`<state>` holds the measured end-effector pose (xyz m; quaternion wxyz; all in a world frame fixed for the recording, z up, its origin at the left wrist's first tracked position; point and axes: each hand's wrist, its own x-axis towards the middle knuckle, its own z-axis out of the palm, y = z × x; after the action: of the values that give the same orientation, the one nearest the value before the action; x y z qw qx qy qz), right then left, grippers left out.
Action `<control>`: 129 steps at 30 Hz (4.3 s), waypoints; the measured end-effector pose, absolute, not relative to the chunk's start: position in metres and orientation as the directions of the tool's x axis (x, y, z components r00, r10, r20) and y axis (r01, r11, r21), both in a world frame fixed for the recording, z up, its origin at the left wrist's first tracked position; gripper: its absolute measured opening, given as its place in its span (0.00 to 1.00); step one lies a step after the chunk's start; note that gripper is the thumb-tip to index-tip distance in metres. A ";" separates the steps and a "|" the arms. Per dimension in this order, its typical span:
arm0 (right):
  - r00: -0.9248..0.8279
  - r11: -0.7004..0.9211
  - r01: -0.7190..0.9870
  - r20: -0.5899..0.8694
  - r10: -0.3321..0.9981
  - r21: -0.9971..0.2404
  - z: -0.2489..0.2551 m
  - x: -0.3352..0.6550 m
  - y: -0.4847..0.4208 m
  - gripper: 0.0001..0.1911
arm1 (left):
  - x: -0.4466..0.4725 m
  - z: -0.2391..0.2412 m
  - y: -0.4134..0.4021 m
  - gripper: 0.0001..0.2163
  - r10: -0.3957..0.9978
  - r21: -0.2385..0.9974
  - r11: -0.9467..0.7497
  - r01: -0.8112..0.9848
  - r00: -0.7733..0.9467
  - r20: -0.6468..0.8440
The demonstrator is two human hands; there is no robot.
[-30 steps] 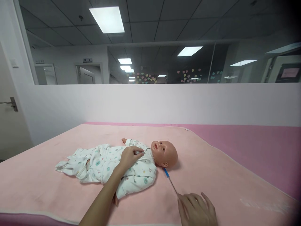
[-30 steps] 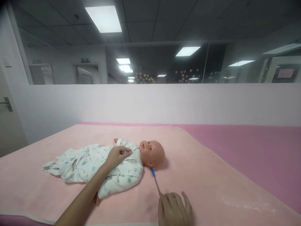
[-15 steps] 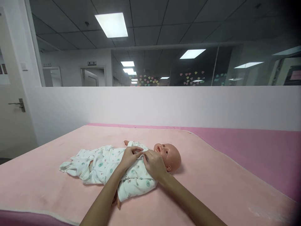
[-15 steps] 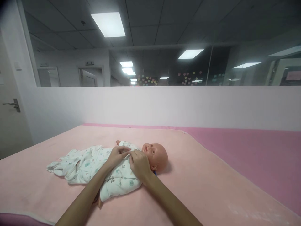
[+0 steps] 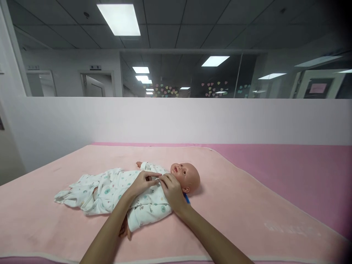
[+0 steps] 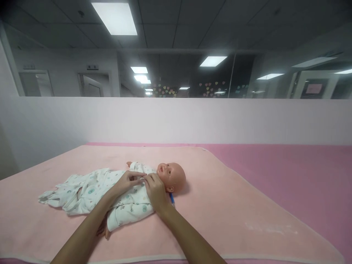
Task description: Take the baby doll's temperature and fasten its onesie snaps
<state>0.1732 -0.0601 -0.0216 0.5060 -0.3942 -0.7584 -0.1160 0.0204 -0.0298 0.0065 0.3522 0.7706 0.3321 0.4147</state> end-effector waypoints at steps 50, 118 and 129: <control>-0.282 0.649 0.757 0.859 0.428 -0.075 -0.029 0.177 -0.051 0.15 | 0.025 0.002 -0.029 0.17 0.751 0.714 -0.639 0.286 0.433 0.499; 0.092 0.680 0.493 0.810 0.579 -0.543 -0.022 0.168 -0.060 0.08 | 0.029 0.004 -0.036 0.03 0.718 0.634 -0.696 0.338 0.360 0.596; -0.002 0.686 0.584 0.844 0.537 -0.435 -0.023 0.170 -0.061 0.10 | 0.029 0.006 -0.036 0.03 0.707 0.616 -0.707 0.347 0.388 0.592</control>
<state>0.1697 -0.0607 -0.0228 0.5850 -0.3960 -0.7075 -0.0203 0.0287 -0.0362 0.0057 0.2009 0.8083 0.3260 0.4472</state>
